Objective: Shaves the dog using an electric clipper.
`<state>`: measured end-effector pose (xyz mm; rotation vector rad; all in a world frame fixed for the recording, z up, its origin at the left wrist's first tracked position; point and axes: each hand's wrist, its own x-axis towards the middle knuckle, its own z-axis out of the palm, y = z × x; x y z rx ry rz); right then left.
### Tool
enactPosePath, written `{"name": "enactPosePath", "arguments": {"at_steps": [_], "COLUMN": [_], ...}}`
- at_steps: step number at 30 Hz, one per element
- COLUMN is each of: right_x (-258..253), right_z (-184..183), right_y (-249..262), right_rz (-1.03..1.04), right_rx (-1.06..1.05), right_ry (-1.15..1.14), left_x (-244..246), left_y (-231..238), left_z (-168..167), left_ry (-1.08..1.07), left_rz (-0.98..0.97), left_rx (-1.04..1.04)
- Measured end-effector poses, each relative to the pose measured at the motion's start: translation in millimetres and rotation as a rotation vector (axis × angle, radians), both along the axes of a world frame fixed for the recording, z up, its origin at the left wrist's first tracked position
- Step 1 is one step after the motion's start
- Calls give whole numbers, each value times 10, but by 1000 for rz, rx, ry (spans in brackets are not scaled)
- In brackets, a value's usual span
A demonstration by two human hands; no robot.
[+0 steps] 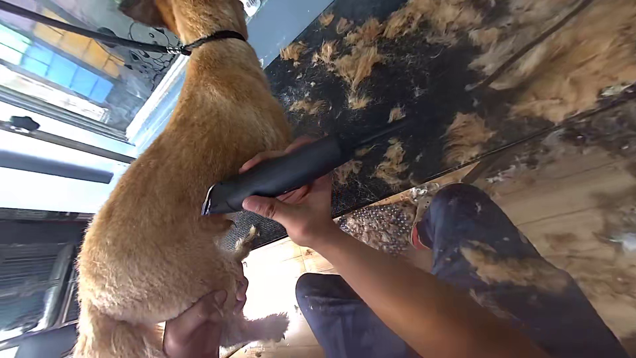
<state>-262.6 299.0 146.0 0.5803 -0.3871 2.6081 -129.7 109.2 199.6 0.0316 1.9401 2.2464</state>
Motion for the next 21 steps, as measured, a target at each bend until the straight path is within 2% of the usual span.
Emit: {"name": "enactPosePath", "arguments": {"at_steps": [6,13,21], "right_x": [72,146,92], "right_z": [-28,-50,-99], "right_y": [-101,-129,-131], "right_rz": [322,209,548], "right_rx": [170,-40,79], "right_ry": [-14,-107,-75], "left_x": [46,74,106], "left_y": [-34,-127,-192], "left_z": [62,60,69], "left_ry": [23,10,-12], "left_rz": [20,-92,-131], "left_rx": [-47,-3,12]}}
